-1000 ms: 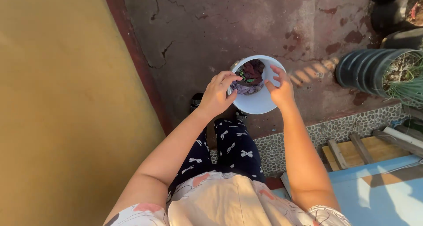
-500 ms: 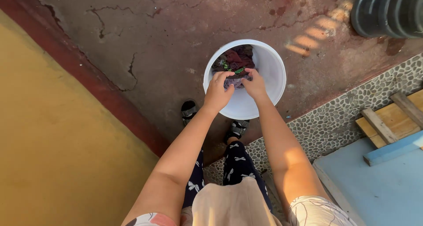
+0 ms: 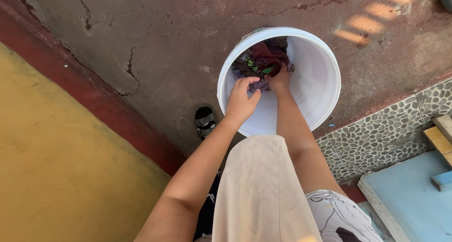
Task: Hanging wet clothes from a bucket onto hangers on a laundry drying line.
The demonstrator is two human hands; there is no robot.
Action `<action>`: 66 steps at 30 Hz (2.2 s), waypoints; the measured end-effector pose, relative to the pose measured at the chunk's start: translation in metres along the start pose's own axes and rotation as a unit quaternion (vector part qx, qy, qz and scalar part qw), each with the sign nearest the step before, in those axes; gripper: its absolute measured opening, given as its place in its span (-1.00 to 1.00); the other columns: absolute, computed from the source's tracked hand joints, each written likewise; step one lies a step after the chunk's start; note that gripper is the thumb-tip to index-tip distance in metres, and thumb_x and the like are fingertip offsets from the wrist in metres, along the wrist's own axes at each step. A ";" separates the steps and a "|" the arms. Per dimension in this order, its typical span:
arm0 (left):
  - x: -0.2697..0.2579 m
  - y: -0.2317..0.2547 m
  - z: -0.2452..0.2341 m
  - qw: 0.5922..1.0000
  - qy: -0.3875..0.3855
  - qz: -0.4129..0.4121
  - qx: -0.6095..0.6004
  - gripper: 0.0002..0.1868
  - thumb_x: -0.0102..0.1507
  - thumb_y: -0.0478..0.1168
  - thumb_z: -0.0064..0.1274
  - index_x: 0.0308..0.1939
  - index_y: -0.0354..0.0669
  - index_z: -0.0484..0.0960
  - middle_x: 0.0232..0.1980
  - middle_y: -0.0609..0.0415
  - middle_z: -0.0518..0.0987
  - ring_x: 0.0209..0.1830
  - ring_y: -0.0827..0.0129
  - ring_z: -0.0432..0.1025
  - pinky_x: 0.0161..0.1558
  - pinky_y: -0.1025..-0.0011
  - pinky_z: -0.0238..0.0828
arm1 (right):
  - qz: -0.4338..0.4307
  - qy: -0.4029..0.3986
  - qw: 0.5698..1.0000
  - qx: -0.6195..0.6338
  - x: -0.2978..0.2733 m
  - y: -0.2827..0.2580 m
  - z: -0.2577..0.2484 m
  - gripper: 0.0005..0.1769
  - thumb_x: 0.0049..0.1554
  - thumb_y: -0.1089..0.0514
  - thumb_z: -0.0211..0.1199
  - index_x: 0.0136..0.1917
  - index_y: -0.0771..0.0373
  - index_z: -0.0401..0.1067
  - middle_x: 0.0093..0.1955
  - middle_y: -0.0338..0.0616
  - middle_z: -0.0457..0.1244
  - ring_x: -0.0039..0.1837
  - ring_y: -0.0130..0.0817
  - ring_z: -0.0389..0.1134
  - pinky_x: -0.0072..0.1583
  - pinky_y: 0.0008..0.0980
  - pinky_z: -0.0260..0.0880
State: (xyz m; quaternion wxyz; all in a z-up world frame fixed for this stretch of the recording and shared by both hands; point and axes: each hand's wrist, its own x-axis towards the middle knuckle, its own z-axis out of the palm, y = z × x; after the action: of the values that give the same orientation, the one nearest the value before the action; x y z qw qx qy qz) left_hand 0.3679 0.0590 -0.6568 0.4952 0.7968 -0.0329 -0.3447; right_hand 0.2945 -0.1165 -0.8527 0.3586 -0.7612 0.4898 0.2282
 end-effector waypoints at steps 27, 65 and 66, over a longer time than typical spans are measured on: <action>-0.189 0.206 -0.128 0.974 0.031 0.208 0.087 -0.63 -0.02 -0.13 0.32 -0.19 -0.14 0.60 0.04 -0.07 0.59 0.19 -0.03 0.40 0.24 0.06 0.25 | -0.275 0.081 0.905 0.314 -0.432 -0.120 -0.294 -0.79 0.39 0.14 0.07 0.17 0.32 0.35 -0.02 -0.25 0.26 0.03 -0.51 0.19 0.11 -0.47 0.20; -0.372 0.499 -0.361 0.900 -0.158 0.363 -0.184 -0.79 0.46 -0.22 -0.05 0.01 -0.32 0.60 -0.16 0.07 0.57 -0.13 0.49 0.38 -0.05 0.43 0.34 | -0.440 -0.144 0.690 0.556 -0.733 -0.361 -0.498 -0.76 0.33 0.10 0.16 0.17 0.29 0.35 0.10 -0.12 0.31 0.14 -0.37 0.35 0.21 -0.31 0.35; -0.375 0.504 -0.362 0.907 -0.123 0.347 -0.204 -0.77 0.48 -0.23 -0.10 -0.01 -0.32 0.61 -0.24 0.14 0.55 -0.23 0.55 0.35 -0.14 0.48 0.36 | -0.445 -0.101 0.720 0.523 -0.735 -0.356 -0.501 -0.75 0.29 0.14 0.22 0.18 0.29 0.36 0.08 -0.15 0.31 0.11 -0.43 0.33 0.18 -0.37 0.33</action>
State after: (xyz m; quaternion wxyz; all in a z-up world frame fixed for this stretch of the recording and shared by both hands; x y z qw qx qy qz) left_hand 0.4393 0.2287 0.0446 0.7270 0.5682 -0.2968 -0.2461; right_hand 0.3105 0.0196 0.0953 0.8070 -0.5556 0.0977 -0.1746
